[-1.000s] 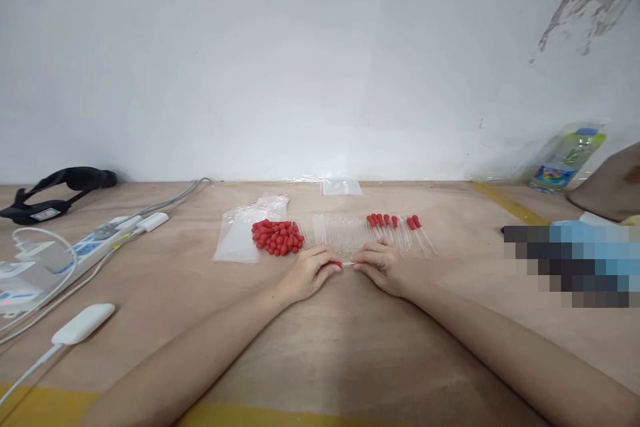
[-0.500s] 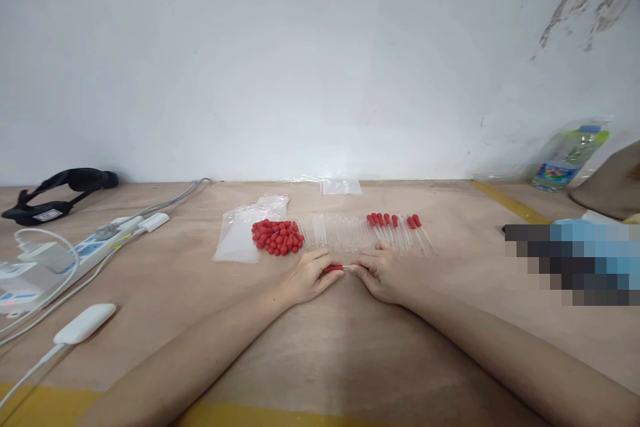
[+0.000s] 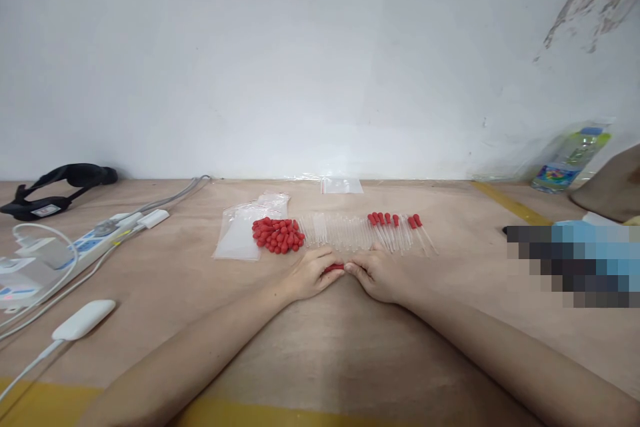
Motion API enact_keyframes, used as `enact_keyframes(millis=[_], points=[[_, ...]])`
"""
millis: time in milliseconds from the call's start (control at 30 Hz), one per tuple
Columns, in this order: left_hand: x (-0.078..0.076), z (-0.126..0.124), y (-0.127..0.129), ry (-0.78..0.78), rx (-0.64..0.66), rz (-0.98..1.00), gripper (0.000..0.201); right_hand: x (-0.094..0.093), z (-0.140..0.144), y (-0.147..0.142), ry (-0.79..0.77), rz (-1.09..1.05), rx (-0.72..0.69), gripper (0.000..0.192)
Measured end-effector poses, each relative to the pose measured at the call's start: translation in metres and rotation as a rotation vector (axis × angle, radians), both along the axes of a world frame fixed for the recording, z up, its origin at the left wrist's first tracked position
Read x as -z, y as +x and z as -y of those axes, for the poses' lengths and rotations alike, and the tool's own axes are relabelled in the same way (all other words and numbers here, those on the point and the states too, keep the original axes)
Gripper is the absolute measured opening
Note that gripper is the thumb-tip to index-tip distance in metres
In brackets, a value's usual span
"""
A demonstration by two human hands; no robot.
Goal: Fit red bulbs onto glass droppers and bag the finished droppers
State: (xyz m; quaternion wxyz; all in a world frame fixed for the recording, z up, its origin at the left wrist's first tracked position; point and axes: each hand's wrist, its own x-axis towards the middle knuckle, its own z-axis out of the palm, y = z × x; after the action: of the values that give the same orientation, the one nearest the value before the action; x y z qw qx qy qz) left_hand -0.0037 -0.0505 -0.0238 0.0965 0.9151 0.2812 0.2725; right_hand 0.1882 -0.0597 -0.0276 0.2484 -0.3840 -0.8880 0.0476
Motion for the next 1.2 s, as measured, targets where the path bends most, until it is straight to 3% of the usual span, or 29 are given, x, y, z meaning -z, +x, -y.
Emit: enact_keyframes(millis=[133,233,333,467,567,800,1000,1200], points=[[-0.004,0.0,-0.002,0.01,-0.054,0.04,0.021,-0.011,-0.001,0.004,-0.136,-0.076,-0.054,0.025],[-0.006,0.0,-0.005,0.089,-0.171,0.122,0.042,-0.023,-0.011,0.022,-0.146,-0.171,0.006,0.019],[-0.006,-0.001,-0.009,0.124,-0.268,0.131,0.041,-0.037,-0.028,0.053,-0.127,-0.243,0.331,0.018],[-0.003,-0.002,-0.008,0.143,-0.263,0.104,0.027,-0.046,-0.048,0.098,-0.154,-0.134,0.869,0.017],[-0.001,-0.003,-0.007,0.164,-0.265,0.096,0.022,-0.04,-0.055,0.115,-0.234,-0.075,1.01,0.021],[-0.001,-0.004,-0.007,0.152,-0.272,0.074,0.021,-0.016,-0.064,0.118,-0.305,-0.051,1.039,0.022],[-0.001,-0.004,-0.007,0.145,-0.27,0.063,0.02,-0.013,-0.066,0.113,-0.223,-0.069,0.952,0.024],[-0.001,-0.004,-0.008,0.148,-0.272,0.052,0.018,-0.011,-0.065,0.099,-0.292,0.013,0.923,0.031]])
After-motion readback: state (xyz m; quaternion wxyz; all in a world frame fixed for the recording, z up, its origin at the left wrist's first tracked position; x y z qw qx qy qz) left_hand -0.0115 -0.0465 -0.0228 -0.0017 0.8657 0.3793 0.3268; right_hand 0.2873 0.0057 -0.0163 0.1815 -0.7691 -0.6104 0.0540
